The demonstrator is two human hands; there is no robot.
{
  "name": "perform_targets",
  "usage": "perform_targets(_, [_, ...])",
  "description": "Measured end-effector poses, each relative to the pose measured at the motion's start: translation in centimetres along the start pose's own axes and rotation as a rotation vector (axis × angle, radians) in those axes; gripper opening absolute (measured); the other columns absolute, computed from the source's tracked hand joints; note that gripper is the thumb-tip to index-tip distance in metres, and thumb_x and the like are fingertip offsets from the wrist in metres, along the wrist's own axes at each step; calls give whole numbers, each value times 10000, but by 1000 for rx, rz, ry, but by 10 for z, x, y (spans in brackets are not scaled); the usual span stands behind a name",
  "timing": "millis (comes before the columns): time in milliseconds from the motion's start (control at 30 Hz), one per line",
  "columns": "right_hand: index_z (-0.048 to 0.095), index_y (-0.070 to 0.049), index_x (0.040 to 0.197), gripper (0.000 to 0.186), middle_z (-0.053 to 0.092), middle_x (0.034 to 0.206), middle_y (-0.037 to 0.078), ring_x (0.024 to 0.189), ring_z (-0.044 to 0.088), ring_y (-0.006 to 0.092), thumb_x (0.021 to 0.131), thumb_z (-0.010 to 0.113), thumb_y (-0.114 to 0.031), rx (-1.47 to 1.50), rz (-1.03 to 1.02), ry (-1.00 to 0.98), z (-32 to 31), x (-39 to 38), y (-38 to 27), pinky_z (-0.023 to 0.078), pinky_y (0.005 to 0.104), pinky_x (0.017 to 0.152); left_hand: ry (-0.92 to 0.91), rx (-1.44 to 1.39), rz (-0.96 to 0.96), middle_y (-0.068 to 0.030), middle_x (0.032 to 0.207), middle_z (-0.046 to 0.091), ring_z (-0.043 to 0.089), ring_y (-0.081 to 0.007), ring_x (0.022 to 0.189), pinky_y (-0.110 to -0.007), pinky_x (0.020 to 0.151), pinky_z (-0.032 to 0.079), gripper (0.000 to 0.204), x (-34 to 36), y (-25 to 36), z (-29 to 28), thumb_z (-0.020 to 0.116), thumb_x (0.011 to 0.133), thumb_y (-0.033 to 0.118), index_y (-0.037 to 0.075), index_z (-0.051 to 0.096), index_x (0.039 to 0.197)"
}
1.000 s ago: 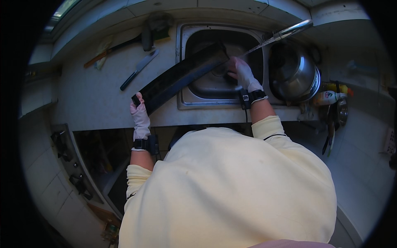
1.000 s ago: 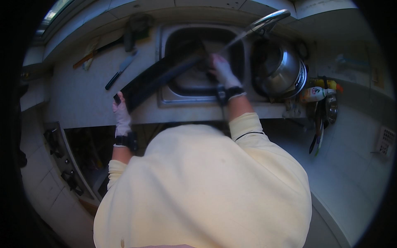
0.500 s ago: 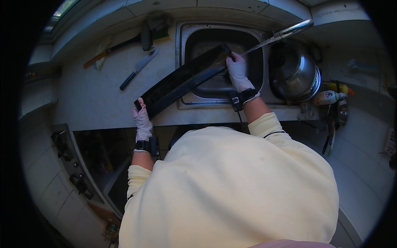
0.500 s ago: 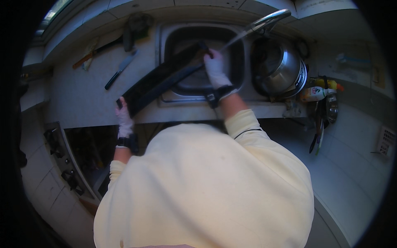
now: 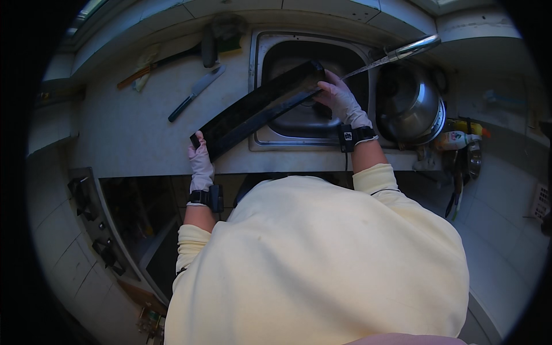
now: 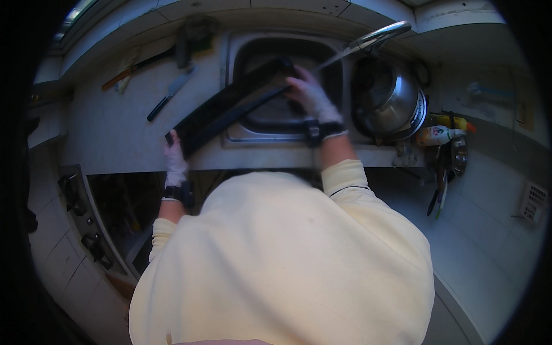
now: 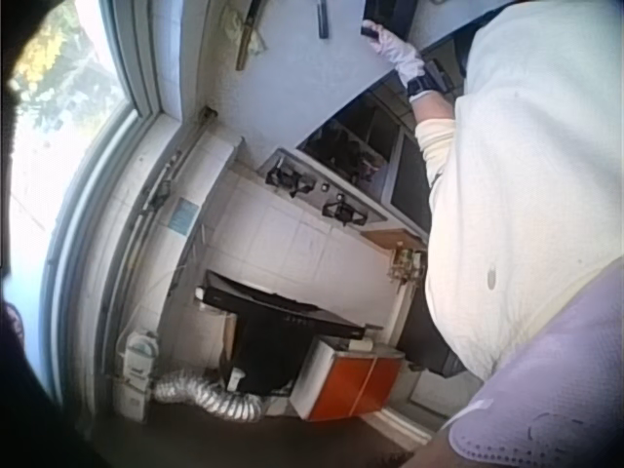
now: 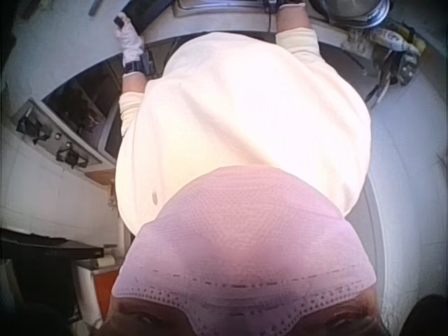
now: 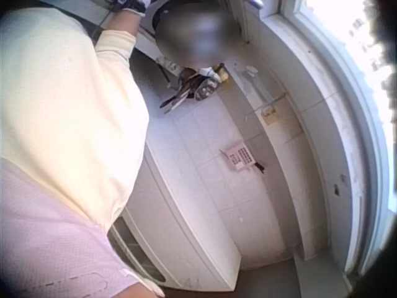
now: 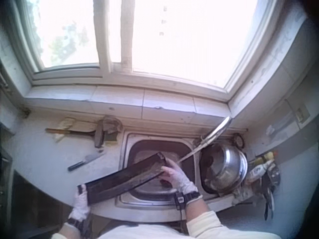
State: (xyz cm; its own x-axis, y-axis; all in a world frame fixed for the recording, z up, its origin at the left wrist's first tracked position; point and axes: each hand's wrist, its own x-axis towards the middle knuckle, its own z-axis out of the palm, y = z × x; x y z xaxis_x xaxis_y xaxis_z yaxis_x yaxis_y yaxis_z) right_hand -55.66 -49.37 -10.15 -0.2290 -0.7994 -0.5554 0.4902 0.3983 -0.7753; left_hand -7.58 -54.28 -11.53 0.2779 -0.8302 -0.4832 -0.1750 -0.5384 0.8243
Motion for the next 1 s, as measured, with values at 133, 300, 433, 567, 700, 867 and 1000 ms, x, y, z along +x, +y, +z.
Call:
perform_targets(133, [619, -95, 1515, 567, 649, 1462, 113, 1329, 647, 268, 1019, 804, -297, -138, 73, 185, -28, -8, -21, 547, 483, 1118, 6, -69, 52, 48, 1093, 632, 568, -96, 996, -278, 938, 463, 91, 6, -6, 0, 622, 1129, 183, 117, 684, 1135])
perform_targets(300, [614, -79, 1526, 484, 632, 1533, 133, 1386, 619, 279, 1087, 710, -257, -468, 88, 295, -52, -6, -31, 553, 441, 1141, -24, -80, 82, 53, 1054, 582, 529, -95, 942, -265, 892, 448, 41, 8, -8, 1, 589, 1121, 124, 131, 630, 1117])
perform_targets(433, [587, -59, 1540, 413, 622, 1533, 156, 1295, 656, 248, 1141, 583, -169, 44, 148, 262, -55, 15, -17, 568, 372, 1114, -23, -34, 150, 54, 1050, 564, 513, -93, 930, -256, 878, 438, 49, 2, -3, 2, 576, 1108, 101, 131, 615, 1102])
perform_targets(567, [655, -54, 1308, 240, 699, 1103, 96, 910, 676, 188, 1172, 540, -215, 119, 123, 109, -46, 49, 9, 585, 303, 779, -31, -102, 149, 52, 1058, 558, 506, -85, 952, -256, 882, 427, 21, -1, -2, 3, 608, 1092, 116, 136, 608, 1085])
perform_targets(700, [638, -96, 1066, 228, 536, 744, 1, 562, 489, 133, 1182, 528, -259, -10, 294, 340, -31, 70, 27, 393, 258, 473, -36, -94, 114, 52, 1060, 550, 503, -83, 977, -254, 910, 413, 33, 7, -13, 0, 637, 1079, 140, 143, 606, 1090])
perform_targets(867, [657, -138, 999, 285, 551, 717, -13, 536, 489, 114, 1162, 554, -348, -1, 314, 247, -23, 65, 35, 368, 253, 442, -18, -88, 122, -124, 1286, 661, 617, -305, 1193, -469, 1030, 508, 890, 25, -41, -8, 749, 934, 783, 46, 603, 1412])
perform_targets(1000, [684, -174, 950, 234, 557, 704, -29, 537, 494, 110, 1112, 631, -335, -12, 278, 198, -32, 62, 45, 389, 258, 459, -79, -100, 143, -134, 1309, 664, 624, -315, 1196, -473, 1027, 515, 912, 36, -53, -11, 742, 936, 787, 33, 595, 1428])
